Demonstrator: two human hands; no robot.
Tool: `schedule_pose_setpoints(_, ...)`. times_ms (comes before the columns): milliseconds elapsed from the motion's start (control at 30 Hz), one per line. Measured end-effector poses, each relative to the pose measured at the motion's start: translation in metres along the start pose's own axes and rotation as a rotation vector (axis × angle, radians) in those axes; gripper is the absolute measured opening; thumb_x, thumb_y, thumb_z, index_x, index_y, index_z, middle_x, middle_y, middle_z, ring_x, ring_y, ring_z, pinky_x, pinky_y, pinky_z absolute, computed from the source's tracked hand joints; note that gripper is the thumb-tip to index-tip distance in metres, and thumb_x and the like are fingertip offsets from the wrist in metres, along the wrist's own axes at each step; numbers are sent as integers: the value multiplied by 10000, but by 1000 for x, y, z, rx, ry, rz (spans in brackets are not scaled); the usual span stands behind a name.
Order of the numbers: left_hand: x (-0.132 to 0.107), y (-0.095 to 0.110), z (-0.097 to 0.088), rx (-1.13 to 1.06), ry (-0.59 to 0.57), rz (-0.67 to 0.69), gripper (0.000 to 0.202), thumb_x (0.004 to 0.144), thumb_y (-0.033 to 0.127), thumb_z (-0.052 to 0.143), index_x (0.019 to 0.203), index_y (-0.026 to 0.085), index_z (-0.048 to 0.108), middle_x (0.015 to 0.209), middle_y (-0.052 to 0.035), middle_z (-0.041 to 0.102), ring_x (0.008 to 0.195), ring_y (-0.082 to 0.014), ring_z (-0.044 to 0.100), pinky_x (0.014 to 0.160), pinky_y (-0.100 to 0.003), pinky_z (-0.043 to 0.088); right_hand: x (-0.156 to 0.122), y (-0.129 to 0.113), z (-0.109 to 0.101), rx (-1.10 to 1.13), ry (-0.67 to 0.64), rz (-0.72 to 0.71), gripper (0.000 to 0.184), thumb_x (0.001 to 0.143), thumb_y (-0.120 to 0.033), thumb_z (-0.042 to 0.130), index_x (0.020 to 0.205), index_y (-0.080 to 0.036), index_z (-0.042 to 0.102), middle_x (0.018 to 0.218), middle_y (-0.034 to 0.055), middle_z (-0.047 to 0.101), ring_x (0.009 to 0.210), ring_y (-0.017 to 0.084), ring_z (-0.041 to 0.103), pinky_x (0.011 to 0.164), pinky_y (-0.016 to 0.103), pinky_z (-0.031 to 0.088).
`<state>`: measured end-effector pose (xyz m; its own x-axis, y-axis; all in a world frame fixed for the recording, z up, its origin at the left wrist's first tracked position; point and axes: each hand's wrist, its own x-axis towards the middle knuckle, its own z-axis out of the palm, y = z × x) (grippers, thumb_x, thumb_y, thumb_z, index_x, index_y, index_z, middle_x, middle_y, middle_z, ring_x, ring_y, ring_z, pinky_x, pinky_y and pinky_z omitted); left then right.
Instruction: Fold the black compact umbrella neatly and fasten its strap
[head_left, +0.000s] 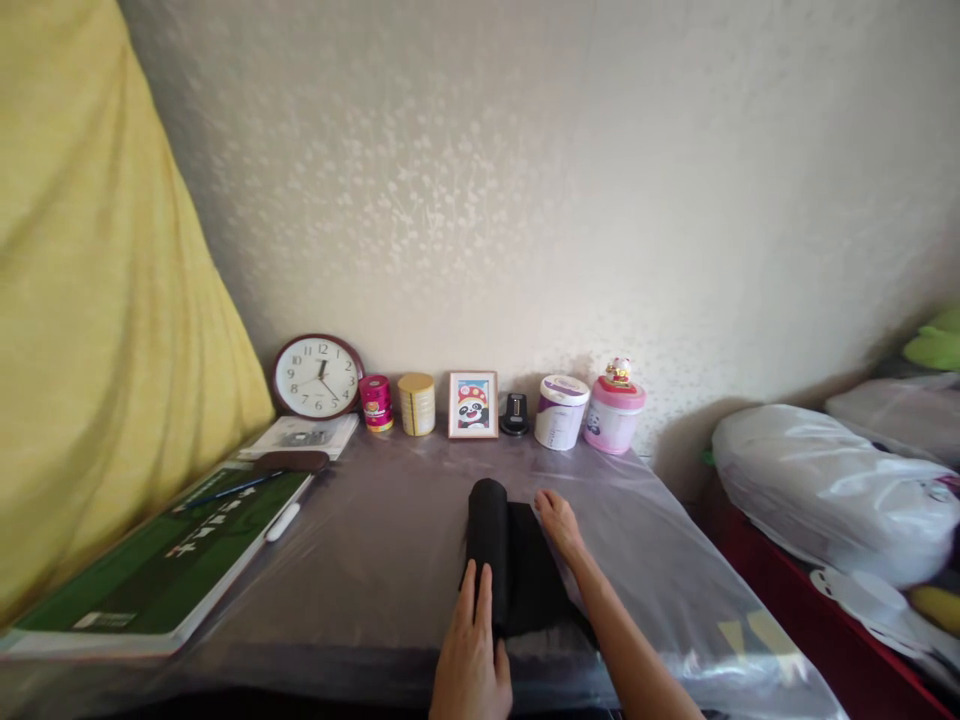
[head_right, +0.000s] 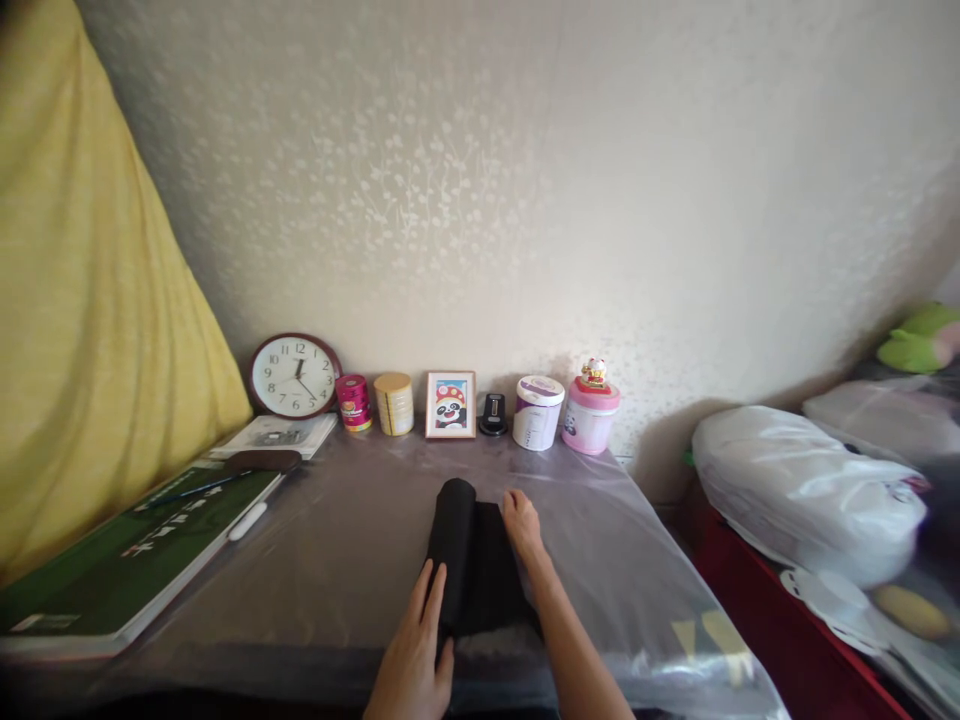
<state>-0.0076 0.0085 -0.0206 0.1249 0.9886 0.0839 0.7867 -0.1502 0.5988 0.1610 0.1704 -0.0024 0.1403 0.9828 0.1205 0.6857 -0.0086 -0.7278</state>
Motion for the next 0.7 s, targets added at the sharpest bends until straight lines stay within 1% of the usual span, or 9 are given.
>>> schedule_pose_setpoints(67,-1,3,-2,6,7,-3,748,719,62,354,1402,166,67,1499,-49,18,1358,-154,119,1096,-307,206,-12,6,-9,21,-36,12,381,843,-322,322,827,-139,656,763,61,684,719,179,629,646,257,455)
schedule_pose_setpoints(133,-2,5,-5,11,16,-10,733,729,64,346,1402,162,70,1499,-52,22,1355,-149,133,1091,-298,214,-25,8,-14,36,-67,10,390,830,-357,344,788,-138,665,703,46,676,667,177,621,598,248,448)
schedule_pose_setpoints(200,-3,7,-6,13,30,-9,716,741,71,342,1401,154,77,1499,-59,24,1351,-147,151,1083,-286,229,-37,7,-16,61,-86,-16,383,816,-382,373,806,-143,673,720,41,682,706,188,623,619,255,453)
schedule_pose_setpoints(300,-5,7,-5,12,52,-7,701,756,86,350,1401,150,83,1499,-67,23,1350,-154,158,1074,-280,245,-51,3,-17,88,-98,-53,345,784,-389,443,875,-144,667,830,55,694,806,212,626,713,286,464)
schedule_pose_setpoints(433,-6,6,-3,8,67,-11,698,767,93,354,1402,165,73,1498,-71,-11,1347,-161,166,1065,-274,254,-65,-8,-14,91,-90,-45,341,735,-362,542,975,-137,630,925,77,678,887,228,616,766,323,484)
schedule_pose_setpoints(500,-6,6,-3,13,70,-12,696,771,93,351,1402,167,67,1497,-75,-18,1346,-163,169,1064,-279,255,-70,-18,-12,125,-120,-14,346,730,-330,552,1018,-145,605,935,70,666,878,223,616,684,313,520)
schedule_pose_setpoints(600,-5,8,-4,38,54,-38,704,760,92,363,1401,160,79,1495,-82,6,1345,-171,176,1059,-285,261,-73,-36,-8,206,-186,67,375,731,-293,539,1081,-160,560,931,56,637,767,192,620,458,247,521)
schedule_pose_setpoints(633,-4,8,-4,46,48,-47,708,754,92,370,1400,156,87,1495,-84,16,1344,-174,181,1057,-285,262,-74,-42,-6,233,-199,79,382,730,-288,538,1091,-165,551,911,46,627,722,174,612,411,226,507)
schedule_pose_setpoints(700,-4,9,-3,59,46,-54,709,748,92,374,1398,149,98,1493,-88,26,1341,-177,191,1054,-286,268,-74,-51,-1,275,-209,75,387,719,-274,546,1091,-167,547,849,21,605,646,136,584,386,206,502)
